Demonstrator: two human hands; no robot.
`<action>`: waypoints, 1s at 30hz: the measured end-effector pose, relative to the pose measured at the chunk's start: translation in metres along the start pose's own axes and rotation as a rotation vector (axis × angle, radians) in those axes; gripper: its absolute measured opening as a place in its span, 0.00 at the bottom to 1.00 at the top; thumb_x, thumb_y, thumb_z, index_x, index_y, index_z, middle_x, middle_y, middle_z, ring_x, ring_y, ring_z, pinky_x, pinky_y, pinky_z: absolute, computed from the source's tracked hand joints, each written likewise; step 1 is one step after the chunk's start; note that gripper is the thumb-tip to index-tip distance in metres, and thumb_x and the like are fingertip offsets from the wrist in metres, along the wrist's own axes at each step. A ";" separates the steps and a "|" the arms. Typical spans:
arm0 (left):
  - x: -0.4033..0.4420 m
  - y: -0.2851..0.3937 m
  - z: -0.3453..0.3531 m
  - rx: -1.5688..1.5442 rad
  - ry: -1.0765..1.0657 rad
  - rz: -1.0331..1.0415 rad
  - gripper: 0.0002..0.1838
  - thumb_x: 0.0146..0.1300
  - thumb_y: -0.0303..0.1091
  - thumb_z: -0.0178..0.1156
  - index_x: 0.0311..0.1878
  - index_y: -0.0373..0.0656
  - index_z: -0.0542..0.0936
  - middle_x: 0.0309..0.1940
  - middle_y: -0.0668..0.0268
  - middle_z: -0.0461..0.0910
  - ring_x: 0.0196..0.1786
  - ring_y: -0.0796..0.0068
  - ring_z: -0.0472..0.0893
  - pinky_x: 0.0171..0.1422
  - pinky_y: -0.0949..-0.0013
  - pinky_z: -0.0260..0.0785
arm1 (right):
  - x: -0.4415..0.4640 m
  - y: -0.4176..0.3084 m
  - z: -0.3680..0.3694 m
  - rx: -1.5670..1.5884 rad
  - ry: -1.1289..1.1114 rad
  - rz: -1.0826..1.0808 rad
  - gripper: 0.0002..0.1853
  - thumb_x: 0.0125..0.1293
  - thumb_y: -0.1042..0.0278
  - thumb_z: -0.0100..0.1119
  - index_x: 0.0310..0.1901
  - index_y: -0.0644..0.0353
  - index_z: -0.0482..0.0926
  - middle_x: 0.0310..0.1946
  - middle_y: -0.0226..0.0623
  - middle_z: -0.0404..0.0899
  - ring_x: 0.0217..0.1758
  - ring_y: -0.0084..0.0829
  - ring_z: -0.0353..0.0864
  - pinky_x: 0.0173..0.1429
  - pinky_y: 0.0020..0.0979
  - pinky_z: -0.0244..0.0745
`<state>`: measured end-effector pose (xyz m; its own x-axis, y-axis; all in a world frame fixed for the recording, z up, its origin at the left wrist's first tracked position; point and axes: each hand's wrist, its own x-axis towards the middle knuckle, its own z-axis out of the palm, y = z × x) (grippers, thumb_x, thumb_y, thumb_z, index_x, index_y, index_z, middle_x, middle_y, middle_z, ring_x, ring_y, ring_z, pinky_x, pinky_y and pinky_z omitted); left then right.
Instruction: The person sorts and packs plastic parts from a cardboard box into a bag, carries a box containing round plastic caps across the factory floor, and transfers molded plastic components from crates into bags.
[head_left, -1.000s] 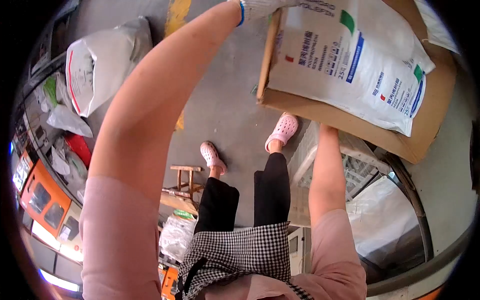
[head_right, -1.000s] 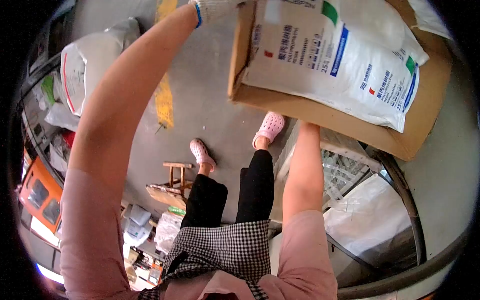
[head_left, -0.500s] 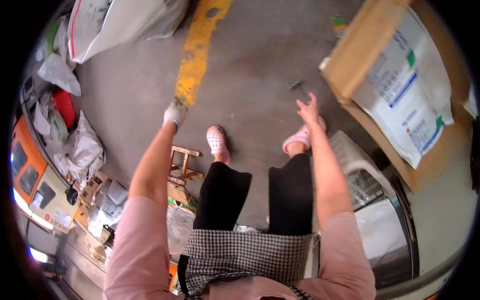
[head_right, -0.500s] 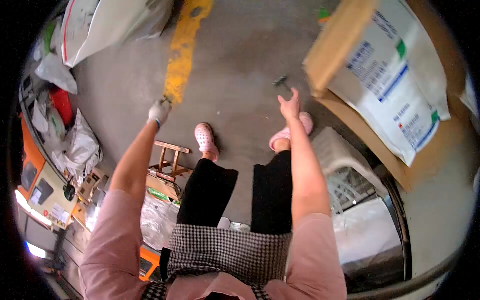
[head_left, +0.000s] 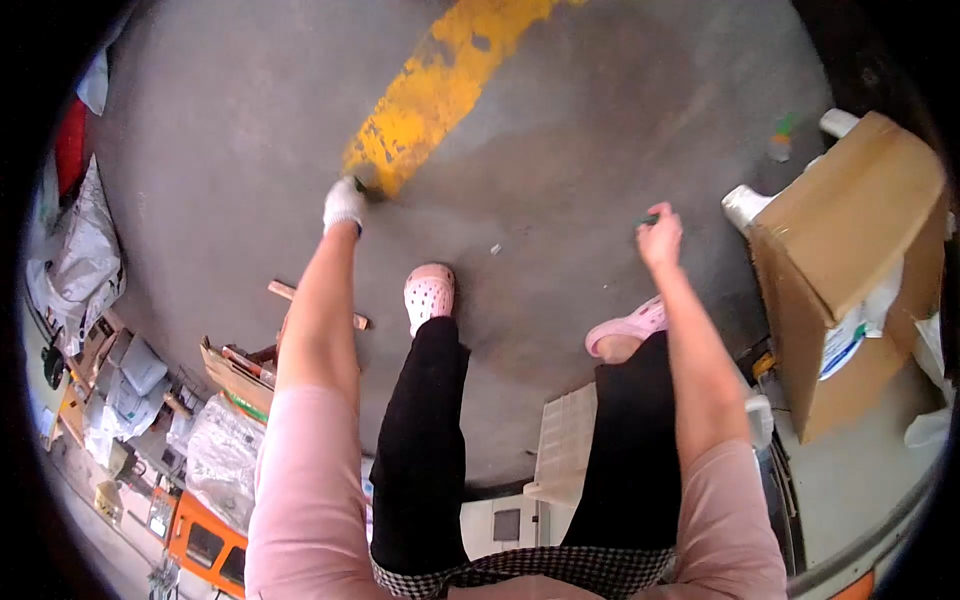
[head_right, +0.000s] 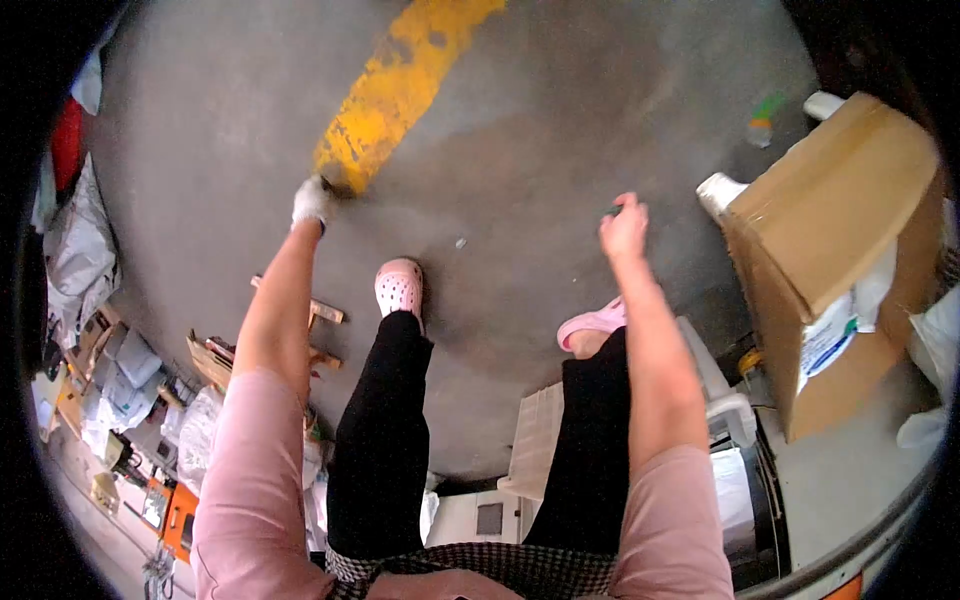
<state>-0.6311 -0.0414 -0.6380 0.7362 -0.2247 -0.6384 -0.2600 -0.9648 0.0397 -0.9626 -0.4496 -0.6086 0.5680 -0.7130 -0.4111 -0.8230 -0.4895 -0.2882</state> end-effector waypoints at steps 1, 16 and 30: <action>-0.003 -0.004 0.013 -0.083 0.050 0.047 0.10 0.56 0.32 0.54 0.39 0.42 0.81 0.36 0.49 0.80 0.44 0.48 0.79 0.50 0.53 0.70 | -0.009 -0.038 -0.017 0.162 -0.041 0.111 0.16 0.47 0.79 0.61 0.40 0.60 0.73 0.35 0.47 0.76 0.40 0.44 0.78 0.45 0.40 0.73; -0.078 0.233 -0.503 -0.410 0.832 0.519 0.27 0.56 0.34 0.61 0.60 0.45 0.68 0.54 0.50 0.70 0.51 0.48 0.76 0.54 0.59 0.70 | 0.082 -0.505 -0.348 0.990 0.368 -0.615 0.28 0.53 0.83 0.57 0.57 0.57 0.68 0.52 0.46 0.66 0.55 0.40 0.73 0.52 0.35 0.77; 0.033 0.190 -0.436 -1.363 -0.029 -0.062 0.15 0.57 0.40 0.57 0.32 0.34 0.78 0.27 0.57 0.79 0.22 0.64 0.79 0.19 0.64 0.68 | 0.215 -0.434 -0.346 -0.119 0.041 -0.323 0.14 0.65 0.65 0.48 0.48 0.58 0.78 0.46 0.57 0.77 0.51 0.52 0.78 0.52 0.45 0.74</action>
<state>-0.3838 -0.2914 -0.3167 0.7062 -0.1904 -0.6819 0.6022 -0.3450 0.7200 -0.4848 -0.5643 -0.2725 0.8009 -0.5297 -0.2793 -0.5965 -0.7468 -0.2941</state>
